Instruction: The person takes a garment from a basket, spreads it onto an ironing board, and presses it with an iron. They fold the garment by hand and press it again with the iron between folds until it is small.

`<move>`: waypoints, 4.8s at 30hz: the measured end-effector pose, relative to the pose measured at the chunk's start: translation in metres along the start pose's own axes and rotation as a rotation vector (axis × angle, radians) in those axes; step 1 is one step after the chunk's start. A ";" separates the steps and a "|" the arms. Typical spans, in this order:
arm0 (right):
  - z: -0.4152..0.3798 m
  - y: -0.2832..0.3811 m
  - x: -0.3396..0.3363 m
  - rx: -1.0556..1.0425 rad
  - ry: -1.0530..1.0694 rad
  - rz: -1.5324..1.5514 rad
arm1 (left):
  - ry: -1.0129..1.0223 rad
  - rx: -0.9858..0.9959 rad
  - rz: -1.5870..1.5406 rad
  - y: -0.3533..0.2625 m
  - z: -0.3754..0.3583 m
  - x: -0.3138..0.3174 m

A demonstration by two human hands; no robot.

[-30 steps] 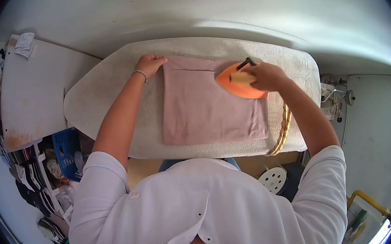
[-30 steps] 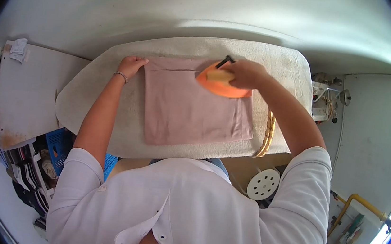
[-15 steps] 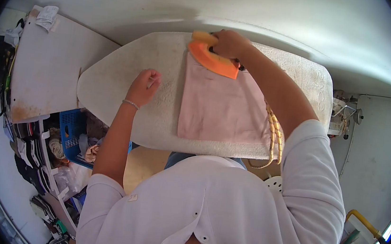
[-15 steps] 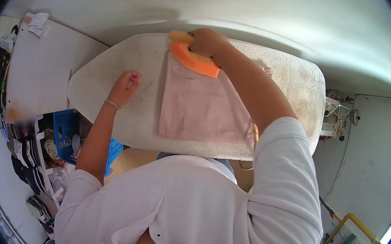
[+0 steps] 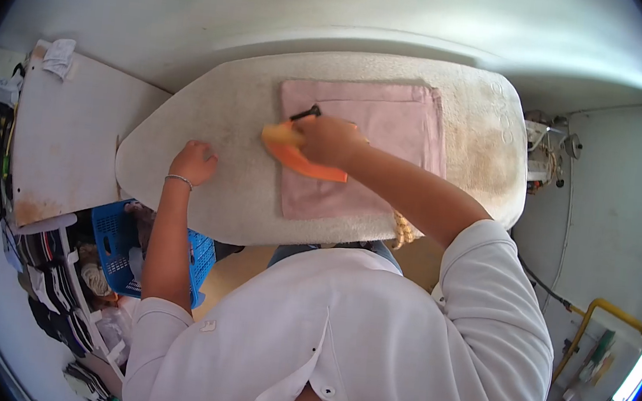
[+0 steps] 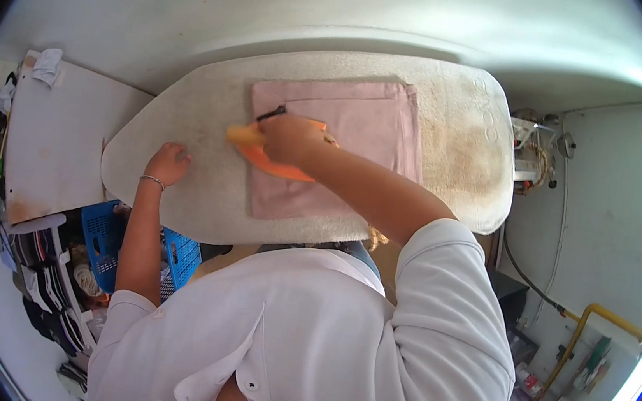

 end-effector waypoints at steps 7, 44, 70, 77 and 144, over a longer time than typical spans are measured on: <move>-0.038 -0.164 -0.126 0.298 -0.537 -0.022 | -0.010 0.056 0.246 -0.019 -0.017 -0.003; -0.235 -0.196 -0.033 0.685 -0.898 0.452 | 0.022 0.253 0.153 0.017 0.008 -0.009; -0.095 -0.218 -0.166 0.504 -0.689 0.435 | -0.182 -0.002 -0.126 0.000 0.036 0.015; -0.213 -0.202 -0.094 0.448 -0.422 0.266 | -0.433 -0.022 -0.461 -0.104 0.089 0.013; -0.224 -0.191 -0.059 -0.201 -0.732 0.065 | -0.818 0.523 -0.163 -0.139 -0.102 0.007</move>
Point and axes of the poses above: each hand's wrist, its own z-axis towards the middle knuckle, its own x-axis out of the palm, y = z × x, the point moved 3 cm from there along z, towards the middle knuckle, and after that the axes turned 14 degrees about z, right-handed, at the moved point
